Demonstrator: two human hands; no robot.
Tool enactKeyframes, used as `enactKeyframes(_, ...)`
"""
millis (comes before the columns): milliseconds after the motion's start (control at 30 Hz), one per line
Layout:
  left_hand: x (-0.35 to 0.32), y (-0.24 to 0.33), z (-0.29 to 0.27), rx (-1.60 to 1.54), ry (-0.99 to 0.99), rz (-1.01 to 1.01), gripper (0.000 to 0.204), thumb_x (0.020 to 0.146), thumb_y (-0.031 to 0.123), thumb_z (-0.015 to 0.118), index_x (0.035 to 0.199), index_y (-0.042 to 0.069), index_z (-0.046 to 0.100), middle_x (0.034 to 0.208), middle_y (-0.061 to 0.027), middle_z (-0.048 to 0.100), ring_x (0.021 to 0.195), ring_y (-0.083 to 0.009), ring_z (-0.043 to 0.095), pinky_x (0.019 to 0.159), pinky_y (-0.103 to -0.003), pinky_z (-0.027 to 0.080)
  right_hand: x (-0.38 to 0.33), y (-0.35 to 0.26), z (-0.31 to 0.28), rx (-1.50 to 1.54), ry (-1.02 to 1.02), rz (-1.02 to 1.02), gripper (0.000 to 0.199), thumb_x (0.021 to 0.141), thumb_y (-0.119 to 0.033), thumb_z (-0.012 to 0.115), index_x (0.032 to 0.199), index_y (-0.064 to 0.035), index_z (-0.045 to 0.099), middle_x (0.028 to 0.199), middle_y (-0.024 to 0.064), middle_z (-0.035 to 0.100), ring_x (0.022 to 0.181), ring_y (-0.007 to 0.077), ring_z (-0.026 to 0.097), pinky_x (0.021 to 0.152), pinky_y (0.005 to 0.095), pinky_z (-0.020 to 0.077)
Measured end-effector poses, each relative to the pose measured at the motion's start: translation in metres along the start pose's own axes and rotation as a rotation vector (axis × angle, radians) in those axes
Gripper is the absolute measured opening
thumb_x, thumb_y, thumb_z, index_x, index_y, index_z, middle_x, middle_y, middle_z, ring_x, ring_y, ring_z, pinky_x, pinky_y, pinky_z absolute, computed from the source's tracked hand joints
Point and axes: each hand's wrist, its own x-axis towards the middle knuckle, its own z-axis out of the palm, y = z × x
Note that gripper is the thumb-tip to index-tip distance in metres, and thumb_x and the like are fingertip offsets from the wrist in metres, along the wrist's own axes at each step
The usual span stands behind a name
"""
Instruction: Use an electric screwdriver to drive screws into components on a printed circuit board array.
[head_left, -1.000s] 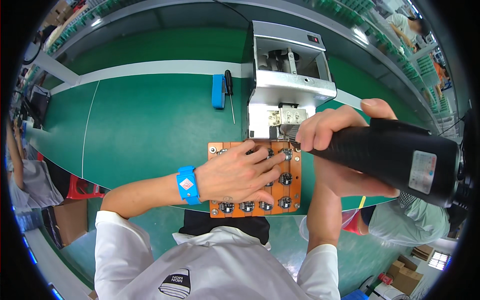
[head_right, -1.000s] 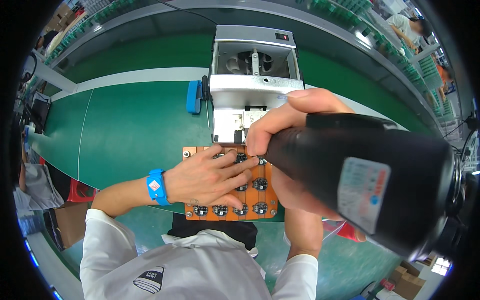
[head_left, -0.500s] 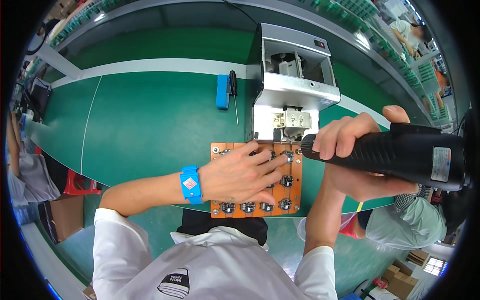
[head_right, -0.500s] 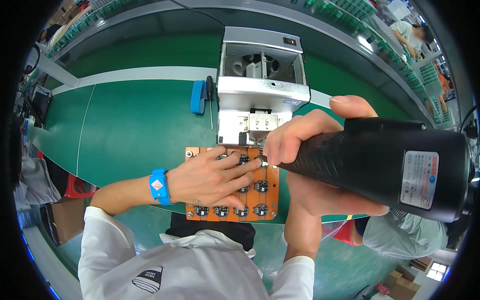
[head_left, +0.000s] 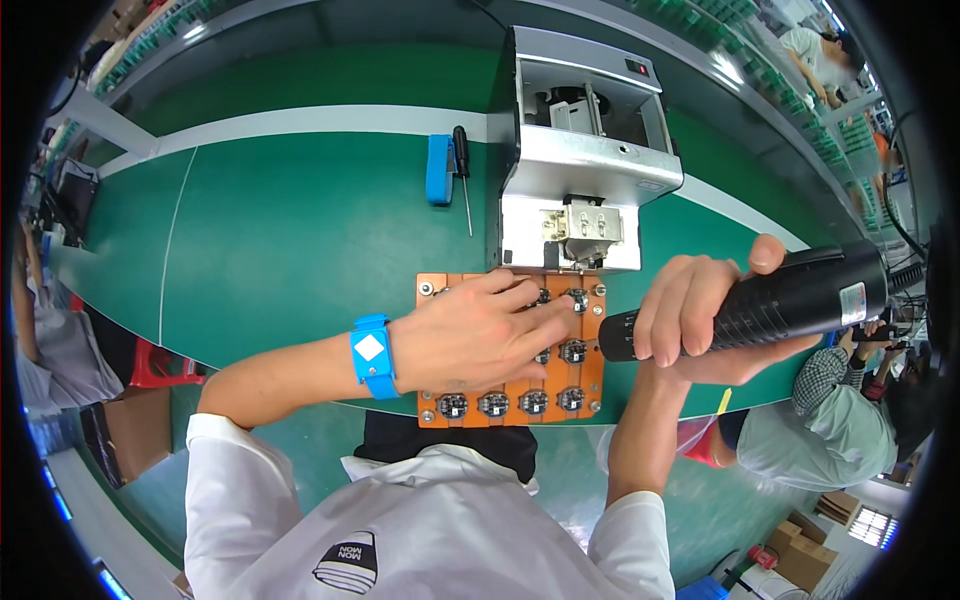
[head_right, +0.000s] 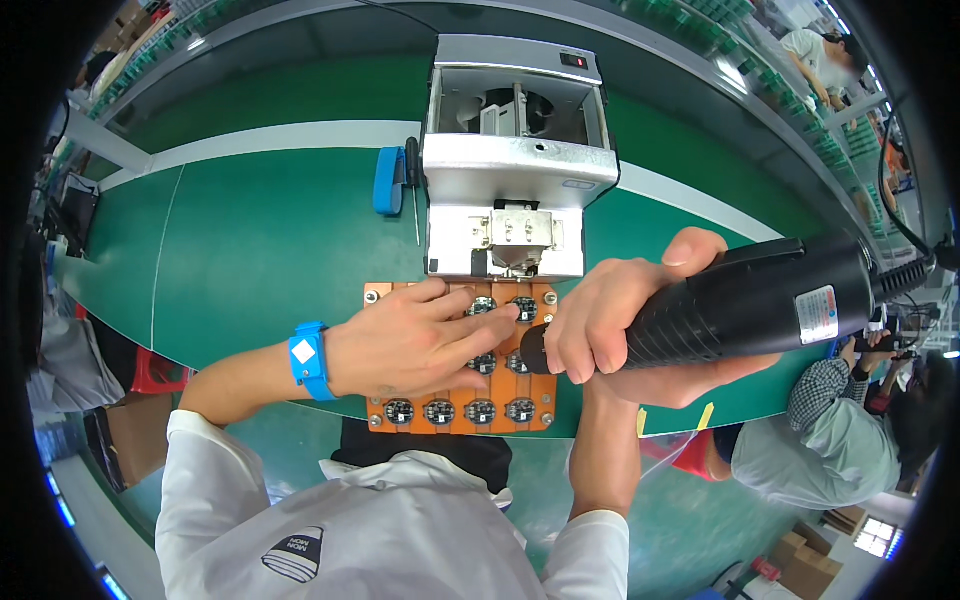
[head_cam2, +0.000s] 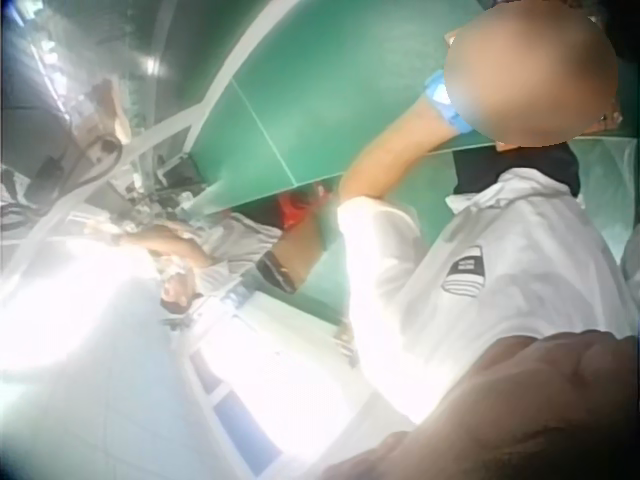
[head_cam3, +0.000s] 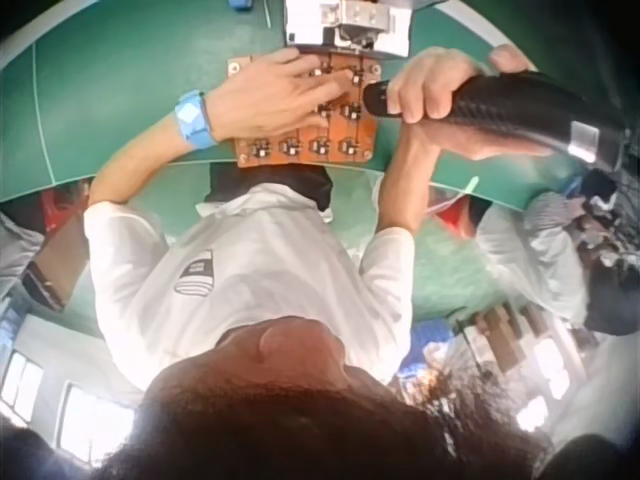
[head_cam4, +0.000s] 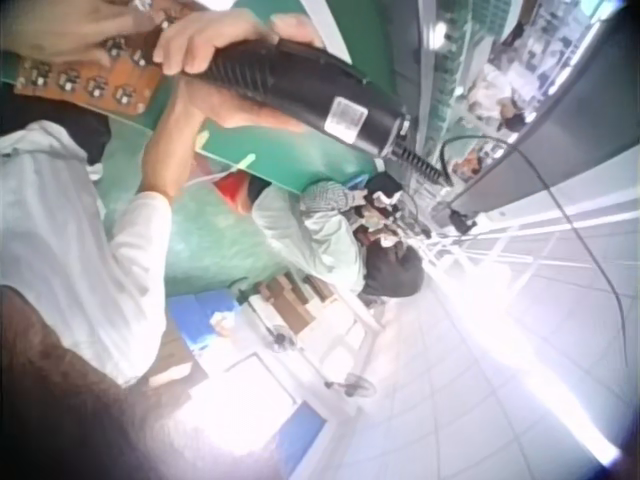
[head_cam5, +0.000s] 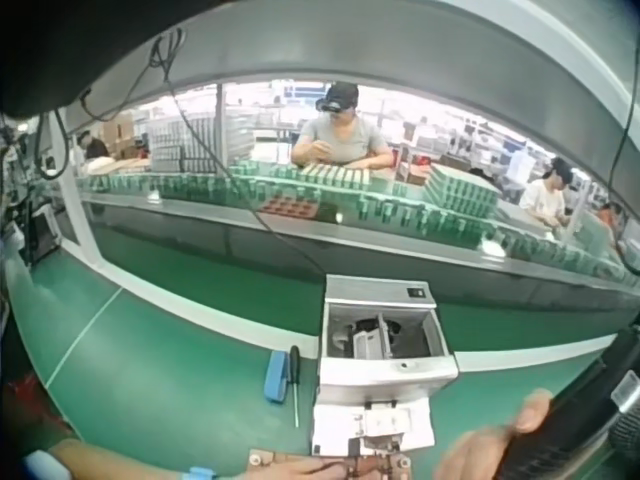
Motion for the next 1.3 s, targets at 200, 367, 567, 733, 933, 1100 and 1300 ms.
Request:
enactKeyframes(200, 0.001, 0.0, 0.001, 0.039, -0.02, 0.001, 0.047, 0.093, 0.047, 0.065, 0.125, 0.012, 0.058, 0.143, -0.0062, 0.058, 0.104, -0.0223, 0.059, 0.087, -0.034, 0.046, 0.002, -0.001, -0.001, -0.009, -0.007, -0.017, 0.081, 0.092, -0.082, 0.035, 0.129, -0.0099, 0.04, 0.06, 0.0107, 0.053, 0.042, 0.0235, 0.055, 0.036, 0.0394, 0.0499)
enactKeyframes(367, 0.001, 0.0, 0.001, 0.037, -0.021, 0.006, 0.045, 0.094, 0.046, 0.065, 0.121, 0.011, 0.059, 0.143, -0.007, 0.058, 0.107, -0.0232, 0.06, 0.087, -0.035, 0.046, 0.0, -0.001, -0.001, -0.038, 0.01, -0.039, 0.081, 0.092, -0.082, 0.034, 0.13, -0.0105, 0.041, 0.061, 0.0092, 0.054, 0.044, 0.0223, 0.056, 0.037, 0.0385, 0.0506)
enactKeyframes(567, 0.001, 0.0, 0.001, 0.023, -0.018, 0.005, 0.045, 0.094, 0.043, 0.067, 0.122, 0.009, 0.058, 0.143, -0.0077, 0.058, 0.108, -0.0237, 0.06, 0.087, -0.035, 0.046, 0.0, -0.003, -0.002, -0.051, -0.021, -0.03, 0.086, 0.092, -0.083, 0.033, 0.133, -0.0085, 0.039, 0.062, 0.0098, 0.055, 0.044, 0.0223, 0.056, 0.038, 0.0386, 0.0511)
enactKeyframes(733, 0.001, -0.002, -0.001, -0.002, -0.001, 0.004, 0.055, 0.093, 0.04, 0.068, 0.13, 0.002, 0.054, 0.122, -0.0086, 0.066, 0.101, -0.0242, 0.059, 0.087, -0.036, 0.046, -0.007, 0.001, 0.003, -0.226, 0.102, -0.12, 0.093, 0.09, -0.084, 0.036, 0.134, -0.0021, 0.038, 0.066, 0.0137, 0.057, 0.048, 0.0252, 0.057, 0.044, 0.0396, 0.0519)
enactKeyframes(933, 0.001, 0.001, -0.003, -0.092, -0.011, -0.052, 0.069, 0.098, 0.048, 0.058, 0.141, -0.004, 0.047, 0.091, -0.008, 0.068, 0.096, -0.0266, 0.055, 0.091, -0.037, 0.043, -0.012, 0.012, -0.002, -0.351, 0.092, -0.078, 0.096, 0.089, -0.085, 0.036, 0.134, 0.0, 0.037, 0.068, 0.0145, 0.055, 0.048, 0.0257, 0.054, 0.047, 0.0391, 0.05)
enactKeyframes(1100, 0.001, 0.002, -0.002, -0.108, -0.016, -0.065, 0.072, 0.098, 0.053, 0.054, 0.141, -0.004, 0.047, 0.09, -0.0088, 0.068, 0.097, -0.0275, 0.055, 0.092, -0.038, 0.043, -0.012, 0.015, -0.003, -0.379, 0.079, -0.024, 0.096, 0.089, -0.087, 0.031, 0.132, -0.0013, 0.036, 0.067, 0.0123, 0.053, 0.047, 0.0241, 0.052, 0.045, 0.0374, 0.0491)
enactKeyframes(1300, 0.001, 0.001, -0.002, -0.107, -0.018, -0.058, 0.068, 0.1, 0.053, 0.052, 0.137, -0.003, 0.049, 0.091, -0.0092, 0.068, 0.097, -0.0282, 0.055, 0.091, -0.039, 0.043, -0.014, 0.017, -0.005, -0.367, 0.101, 0.018, 0.095, 0.089, -0.086, 0.034, 0.132, -0.0012, 0.038, 0.067, 0.0131, 0.054, 0.049, 0.0246, 0.053, 0.047, 0.0374, 0.0497)
